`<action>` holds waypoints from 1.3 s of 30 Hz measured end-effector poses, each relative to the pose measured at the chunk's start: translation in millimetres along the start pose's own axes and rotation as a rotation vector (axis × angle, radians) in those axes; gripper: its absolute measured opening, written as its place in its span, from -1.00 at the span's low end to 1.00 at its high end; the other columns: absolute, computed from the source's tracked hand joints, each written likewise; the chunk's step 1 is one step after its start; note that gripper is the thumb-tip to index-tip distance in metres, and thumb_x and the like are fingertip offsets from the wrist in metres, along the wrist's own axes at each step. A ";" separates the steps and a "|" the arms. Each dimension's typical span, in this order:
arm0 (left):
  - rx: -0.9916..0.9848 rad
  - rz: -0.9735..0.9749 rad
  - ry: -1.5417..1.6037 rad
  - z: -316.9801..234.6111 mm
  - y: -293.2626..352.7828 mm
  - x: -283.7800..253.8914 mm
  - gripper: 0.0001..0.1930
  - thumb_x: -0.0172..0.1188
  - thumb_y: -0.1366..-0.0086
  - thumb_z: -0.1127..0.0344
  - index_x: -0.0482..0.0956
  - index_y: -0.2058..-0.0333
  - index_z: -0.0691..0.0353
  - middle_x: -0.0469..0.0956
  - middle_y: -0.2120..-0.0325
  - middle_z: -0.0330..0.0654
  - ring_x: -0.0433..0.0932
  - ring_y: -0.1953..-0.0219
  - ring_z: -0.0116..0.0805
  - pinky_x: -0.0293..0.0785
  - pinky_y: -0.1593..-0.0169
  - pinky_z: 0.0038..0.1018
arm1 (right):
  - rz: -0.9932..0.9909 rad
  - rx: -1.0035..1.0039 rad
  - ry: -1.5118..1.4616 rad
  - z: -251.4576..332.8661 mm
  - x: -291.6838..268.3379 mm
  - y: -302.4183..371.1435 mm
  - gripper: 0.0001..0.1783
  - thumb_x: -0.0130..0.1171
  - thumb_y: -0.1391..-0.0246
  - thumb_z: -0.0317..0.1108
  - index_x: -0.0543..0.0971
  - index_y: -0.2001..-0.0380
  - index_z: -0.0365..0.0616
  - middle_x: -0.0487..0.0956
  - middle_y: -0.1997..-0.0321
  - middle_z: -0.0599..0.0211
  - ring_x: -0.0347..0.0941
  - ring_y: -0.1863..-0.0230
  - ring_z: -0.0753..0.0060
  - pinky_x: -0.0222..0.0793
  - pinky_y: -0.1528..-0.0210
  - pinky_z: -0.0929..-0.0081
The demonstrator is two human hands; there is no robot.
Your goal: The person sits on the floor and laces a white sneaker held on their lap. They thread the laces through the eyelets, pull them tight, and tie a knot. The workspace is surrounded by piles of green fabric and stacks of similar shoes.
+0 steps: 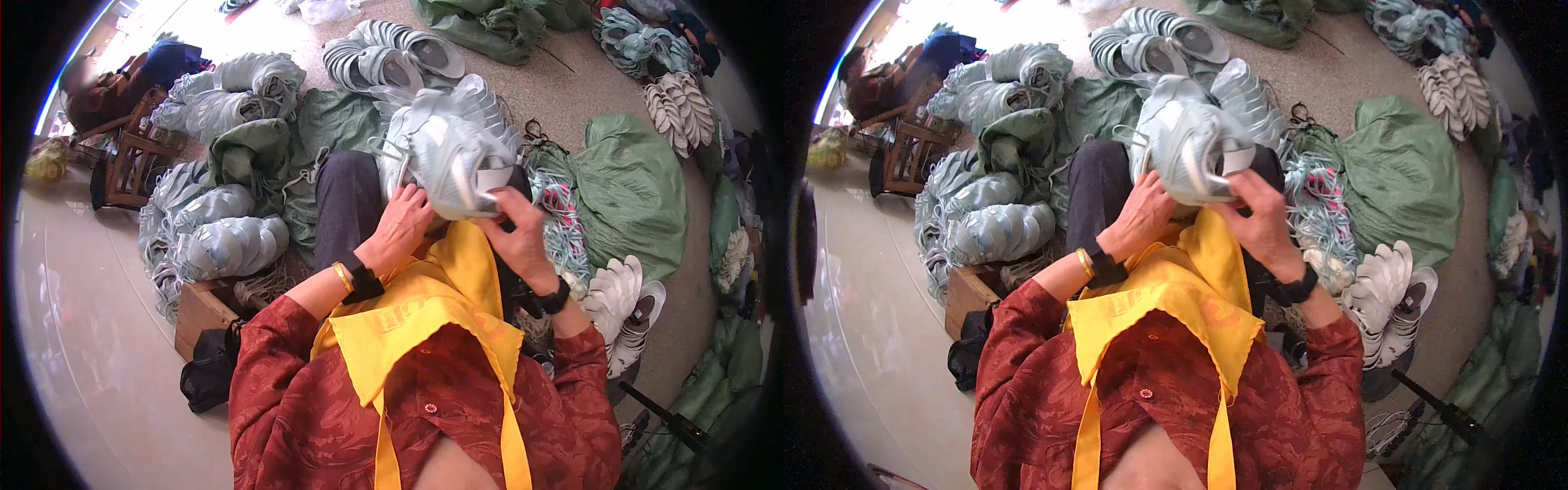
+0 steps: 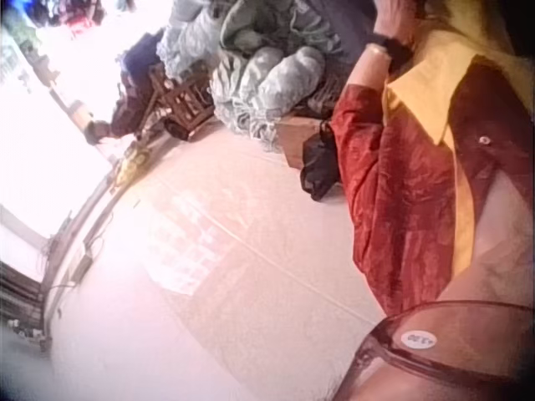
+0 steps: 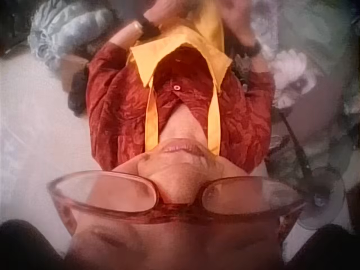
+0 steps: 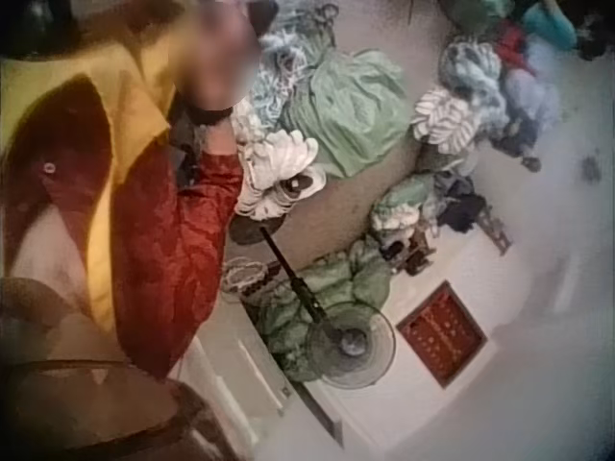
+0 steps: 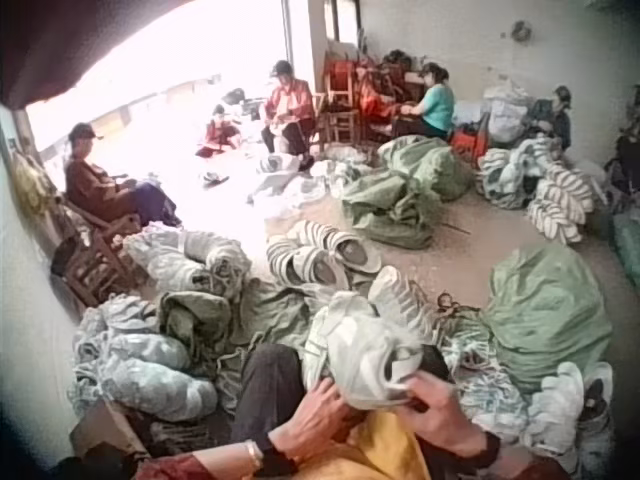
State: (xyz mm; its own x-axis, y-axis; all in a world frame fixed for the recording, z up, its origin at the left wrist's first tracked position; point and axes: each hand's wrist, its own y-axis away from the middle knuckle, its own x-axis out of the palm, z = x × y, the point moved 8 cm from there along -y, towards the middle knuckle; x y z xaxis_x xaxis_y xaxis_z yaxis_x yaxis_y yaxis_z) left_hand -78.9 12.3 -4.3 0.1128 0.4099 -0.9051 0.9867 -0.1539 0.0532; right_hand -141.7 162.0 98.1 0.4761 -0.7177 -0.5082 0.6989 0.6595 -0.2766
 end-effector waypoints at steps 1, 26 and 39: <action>0.095 -0.120 0.029 -2.2 0.7 -4.8 -0.50 0.39 -0.16 0.34 0.55 -0.11 0.13 0.52 -0.13 0.01 0.38 -0.28 0.05 0.21 -0.38 -0.17 | 0.003 -0.034 -0.011 0.5 6.9 0.5 -0.72 0.43 -0.04 -0.49 0.62 0.17 -0.24 0.60 0.21 0.24 0.61 0.29 0.34 0.53 0.28 0.48; -0.143 -0.585 0.326 28.4 30.0 -72.5 -0.71 0.25 -0.16 0.53 0.37 0.17 0.33 0.42 0.23 0.08 0.45 0.13 0.20 0.42 0.10 -0.06 | 0.454 -0.255 0.304 -22.4 88.7 -3.8 -0.66 0.30 -0.04 -0.50 0.48 0.10 -0.20 0.57 0.21 0.06 0.57 0.16 -0.10 0.51 0.10 0.13; -0.031 -0.570 0.156 0.0 26.9 -95.1 -0.54 0.30 -0.04 0.58 0.41 0.05 0.35 0.47 0.04 0.03 0.44 -0.03 0.11 0.40 -0.08 -0.16 | 0.118 0.066 0.079 -30.3 43.6 -37.2 -0.69 0.42 -0.05 -0.36 0.46 0.33 -0.24 0.54 0.41 0.12 0.56 0.47 0.15 0.47 0.36 0.22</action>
State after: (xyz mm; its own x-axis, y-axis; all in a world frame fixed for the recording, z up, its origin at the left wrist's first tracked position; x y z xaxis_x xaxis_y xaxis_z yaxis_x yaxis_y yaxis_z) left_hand -63.1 -30.8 83.2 -0.4223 0.5477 -0.7223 0.8995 0.1550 -0.4084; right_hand -163.2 113.0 61.5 0.5154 -0.6150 -0.5968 0.6755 0.7201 -0.1587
